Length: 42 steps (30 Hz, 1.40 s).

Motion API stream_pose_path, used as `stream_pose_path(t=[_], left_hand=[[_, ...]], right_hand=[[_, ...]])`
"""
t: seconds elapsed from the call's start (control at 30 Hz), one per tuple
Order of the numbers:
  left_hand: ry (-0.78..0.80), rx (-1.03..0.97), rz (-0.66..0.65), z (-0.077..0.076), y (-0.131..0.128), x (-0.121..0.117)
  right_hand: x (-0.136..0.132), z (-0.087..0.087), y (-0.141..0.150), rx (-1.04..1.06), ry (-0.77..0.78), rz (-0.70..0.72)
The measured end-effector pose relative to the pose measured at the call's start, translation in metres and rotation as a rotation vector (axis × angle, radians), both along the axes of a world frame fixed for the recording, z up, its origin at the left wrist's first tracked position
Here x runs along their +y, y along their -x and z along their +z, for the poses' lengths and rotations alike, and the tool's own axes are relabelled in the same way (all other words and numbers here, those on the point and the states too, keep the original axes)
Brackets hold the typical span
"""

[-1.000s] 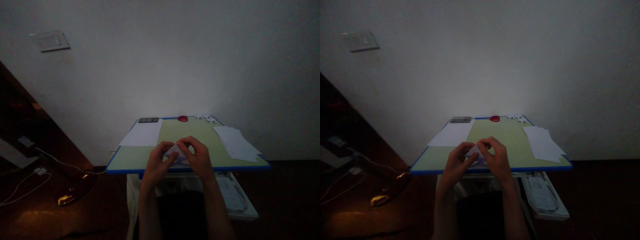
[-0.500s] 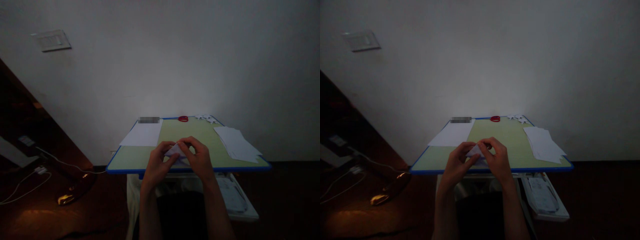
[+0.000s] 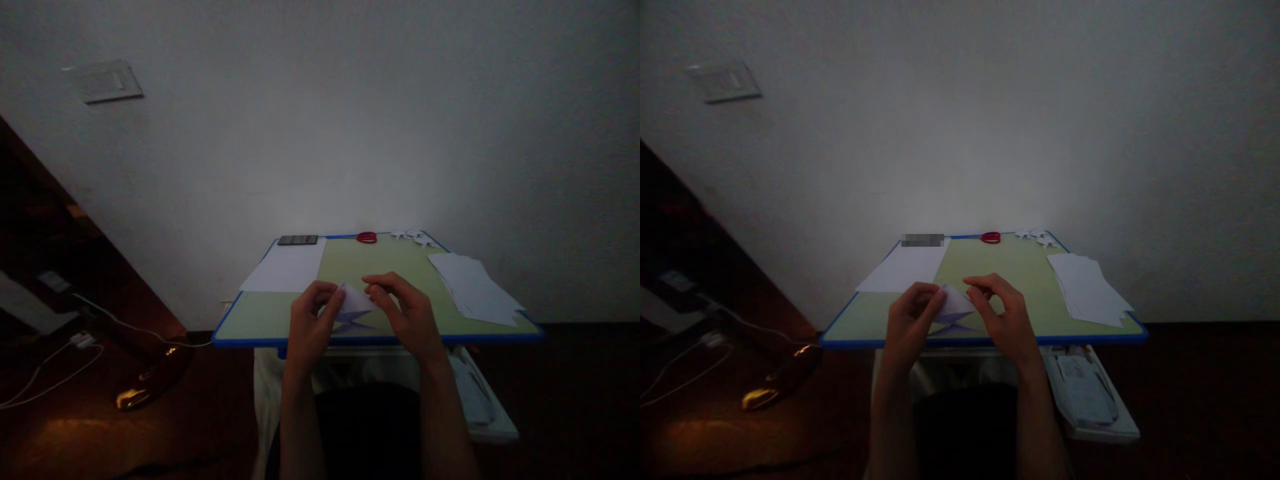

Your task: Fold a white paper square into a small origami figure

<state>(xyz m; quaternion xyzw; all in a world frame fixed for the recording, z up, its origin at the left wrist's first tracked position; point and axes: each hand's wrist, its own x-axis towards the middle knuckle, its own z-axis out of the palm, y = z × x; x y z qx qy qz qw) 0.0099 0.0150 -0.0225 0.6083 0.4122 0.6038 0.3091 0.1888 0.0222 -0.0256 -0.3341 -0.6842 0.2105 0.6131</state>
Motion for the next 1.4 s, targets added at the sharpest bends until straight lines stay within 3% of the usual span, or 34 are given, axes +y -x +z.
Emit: stream_pose_path(t=[0.23, 0.73, 1.0, 1.17, 1.4], left_hand=[[-0.009, -0.03, 0.054, 0.004, 0.005, -0.002], [0.007, 0.016, -0.015, 0.002, 0.005, -0.002], [0.081, 0.083, -0.158, 0.0, 0.012, -0.003], [0.069, 0.055, -0.189, -0.001, 0.011, -0.002], [0.019, -0.004, -0.151, 0.004, 0.003, -0.005]], right_hand=[[-0.003, 0.0, -0.014, -0.134, -0.098, 0.202], [-0.003, -0.001, -0.014, -0.205, -0.125, 0.206], [-0.006, -0.001, -0.021, -0.269, -0.063, 0.301], [0.001, -0.004, -0.018, -0.21, -0.021, 0.204], [0.004, -0.002, 0.0, 0.001, -0.08, 0.079]])
